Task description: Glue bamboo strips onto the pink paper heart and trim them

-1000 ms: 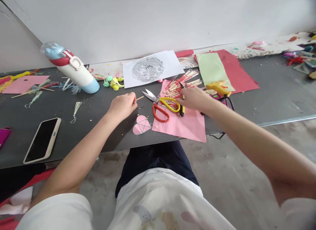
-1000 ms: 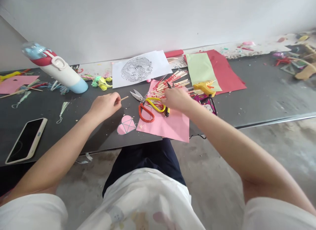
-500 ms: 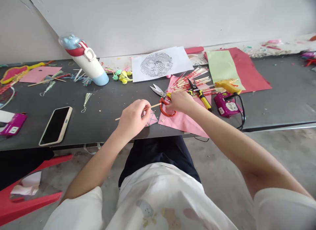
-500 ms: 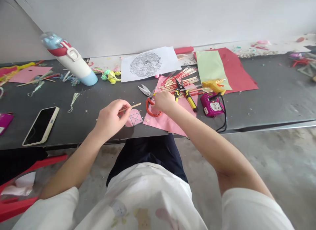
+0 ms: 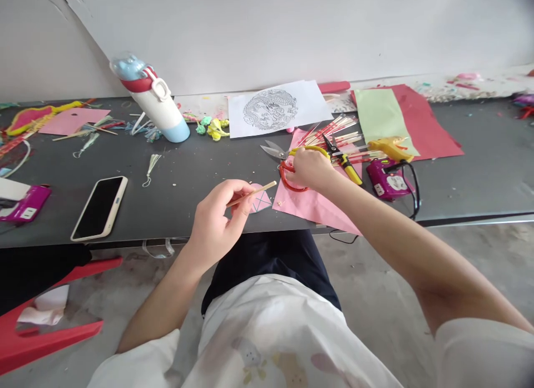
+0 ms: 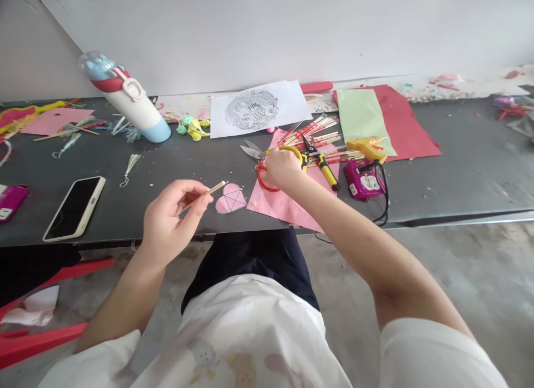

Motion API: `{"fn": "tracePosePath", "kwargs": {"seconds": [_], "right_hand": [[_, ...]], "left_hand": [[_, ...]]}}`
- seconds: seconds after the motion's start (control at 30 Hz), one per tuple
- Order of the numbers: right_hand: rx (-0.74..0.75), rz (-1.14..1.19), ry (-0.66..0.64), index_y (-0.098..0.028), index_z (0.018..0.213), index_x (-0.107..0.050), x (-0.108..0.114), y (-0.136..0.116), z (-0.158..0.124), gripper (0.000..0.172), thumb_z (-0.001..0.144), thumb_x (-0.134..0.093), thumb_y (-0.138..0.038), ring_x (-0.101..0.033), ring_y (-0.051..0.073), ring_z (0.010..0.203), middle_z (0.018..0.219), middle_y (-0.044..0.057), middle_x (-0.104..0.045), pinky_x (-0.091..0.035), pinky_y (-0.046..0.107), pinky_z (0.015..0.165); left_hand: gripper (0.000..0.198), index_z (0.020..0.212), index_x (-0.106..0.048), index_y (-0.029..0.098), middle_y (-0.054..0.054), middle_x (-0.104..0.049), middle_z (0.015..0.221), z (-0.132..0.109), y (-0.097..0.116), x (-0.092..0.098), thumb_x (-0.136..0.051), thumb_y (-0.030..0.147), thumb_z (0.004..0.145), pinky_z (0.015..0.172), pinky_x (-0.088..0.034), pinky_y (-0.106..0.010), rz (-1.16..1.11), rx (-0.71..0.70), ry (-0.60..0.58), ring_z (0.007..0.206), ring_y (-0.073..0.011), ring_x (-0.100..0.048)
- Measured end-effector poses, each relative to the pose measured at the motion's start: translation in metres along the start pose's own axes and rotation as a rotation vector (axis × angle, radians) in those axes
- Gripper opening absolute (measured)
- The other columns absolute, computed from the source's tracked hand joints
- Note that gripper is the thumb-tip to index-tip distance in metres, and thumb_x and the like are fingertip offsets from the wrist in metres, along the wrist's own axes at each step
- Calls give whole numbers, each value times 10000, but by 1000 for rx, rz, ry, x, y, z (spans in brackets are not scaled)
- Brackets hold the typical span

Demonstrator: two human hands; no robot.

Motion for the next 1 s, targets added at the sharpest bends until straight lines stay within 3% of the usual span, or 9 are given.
{"fn": "tracePosePath", "kwargs": {"seconds": [0.23,0.37,0.47,0.6,0.7,0.83,1.0], "right_hand": [[-108,73,58,-96,1102,-586,17,23,-8,486,757,-661,-429,-623,327,915,963,188,-658,-459,378,734],[-147,310,99,-154,1024,-555,18,45,-24,462,786,-600,-547,-584,251,755,878,117,-637,-414,340,640],[-147,608,26,-187,960,-560,4,52,-45,405,749,-660,-518,-506,170,637,754,31,-574,-360,288,567],[-32,1198,-121,-184,978,-547,-19,40,-80,429,743,-684,-516,-426,110,574,694,-28,-478,-344,266,546],[29,1478,-157,-193,996,-528,-35,30,-106,387,753,-694,-445,-416,101,586,723,-36,-447,-351,269,555],[85,1576,-133,-219,1064,-492,-55,15,-137,454,785,-679,-524,-350,97,604,762,-34,-375,-318,257,543],[143,1562,-172,-236,1140,-418,-70,-11,-173,723,705,-627,-775,-322,125,667,820,-10,-345,-329,263,556]], "left_hand": [[116,1008,-597,203,8,-661,796,-3,-1,3,-552,292,949,598,-470,-155,-112,142,-62,676,-70,-613],[155,973,-617,210,25,-654,735,-2,-6,1,-529,337,961,582,-440,-152,-34,167,-85,645,-65,-600],[192,969,-640,217,28,-668,736,1,-9,-4,-510,359,968,598,-433,-158,45,166,-96,650,-65,-612],[214,949,-649,214,30,-667,713,8,-9,-13,-499,367,968,601,-414,-182,151,160,-113,619,-74,-586],[214,901,-659,209,24,-654,694,11,-6,-20,-507,349,958,583,-396,-196,200,148,-105,594,-82,-555],[212,913,-680,210,13,-662,692,11,-3,-29,-511,332,951,565,-391,-201,193,127,-76,599,-93,-573],[229,967,-702,210,-23,-738,852,5,0,-40,-522,352,954,612,-437,-204,153,111,-60,676,-104,-638]]}}
Point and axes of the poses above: each hand's wrist, its own z-axis towards the middle knuckle, its own x-axis out of the back of the hand, y = z × x, the point moved 4 cm from there along z, towards the middle knuckle
